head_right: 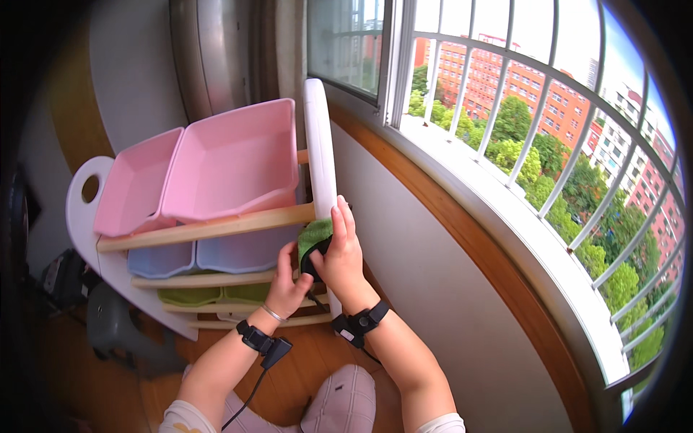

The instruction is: The person wipes the interior and exterior of a plastic storage bin using a cloth, then wipes the frame of the storage unit and a vertical appliance.

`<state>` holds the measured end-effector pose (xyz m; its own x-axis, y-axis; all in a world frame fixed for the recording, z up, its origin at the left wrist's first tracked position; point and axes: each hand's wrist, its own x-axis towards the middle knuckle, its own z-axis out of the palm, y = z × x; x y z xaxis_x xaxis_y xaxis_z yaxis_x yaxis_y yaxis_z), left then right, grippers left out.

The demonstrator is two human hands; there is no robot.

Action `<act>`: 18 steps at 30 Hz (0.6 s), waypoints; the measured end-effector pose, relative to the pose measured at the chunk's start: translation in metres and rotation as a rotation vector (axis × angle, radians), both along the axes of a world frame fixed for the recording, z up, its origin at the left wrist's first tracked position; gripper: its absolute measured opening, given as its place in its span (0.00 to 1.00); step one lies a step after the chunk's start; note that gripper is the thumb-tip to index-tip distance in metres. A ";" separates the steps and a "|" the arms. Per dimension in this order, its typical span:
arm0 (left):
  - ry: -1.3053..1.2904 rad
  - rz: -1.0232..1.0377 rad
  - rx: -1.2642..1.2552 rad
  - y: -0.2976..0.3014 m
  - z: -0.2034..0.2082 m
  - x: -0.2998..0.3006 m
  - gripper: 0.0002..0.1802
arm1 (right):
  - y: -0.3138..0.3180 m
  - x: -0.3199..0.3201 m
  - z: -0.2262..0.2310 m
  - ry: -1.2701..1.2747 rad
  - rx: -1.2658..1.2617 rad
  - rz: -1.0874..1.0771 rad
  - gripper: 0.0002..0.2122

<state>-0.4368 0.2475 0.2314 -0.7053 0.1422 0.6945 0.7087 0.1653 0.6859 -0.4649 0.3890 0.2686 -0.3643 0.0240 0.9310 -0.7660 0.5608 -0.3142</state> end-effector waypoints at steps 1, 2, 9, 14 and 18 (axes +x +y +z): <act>0.048 0.101 -0.107 0.012 0.016 0.012 0.31 | 0.005 -0.001 -0.005 -0.042 0.000 0.026 0.44; -0.159 0.031 -0.172 0.012 0.022 0.012 0.27 | 0.011 -0.002 -0.015 -0.056 0.009 0.041 0.44; -0.752 0.109 0.144 -0.030 -0.031 -0.005 0.14 | 0.046 0.008 -0.089 -0.341 0.122 0.266 0.46; -0.813 0.268 0.974 -0.076 -0.009 -0.012 0.14 | 0.010 0.017 -0.099 -0.254 -0.138 -0.052 0.47; -0.788 0.037 0.903 -0.043 0.008 -0.014 0.19 | -0.013 -0.011 -0.108 -0.435 -0.301 0.096 0.38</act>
<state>-0.4509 0.2041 0.2390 -0.9747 -0.2037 -0.0919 0.0467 -0.5878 0.8077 -0.4762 0.3761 0.1602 -0.7283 0.2141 0.6509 -0.5729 0.3309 -0.7499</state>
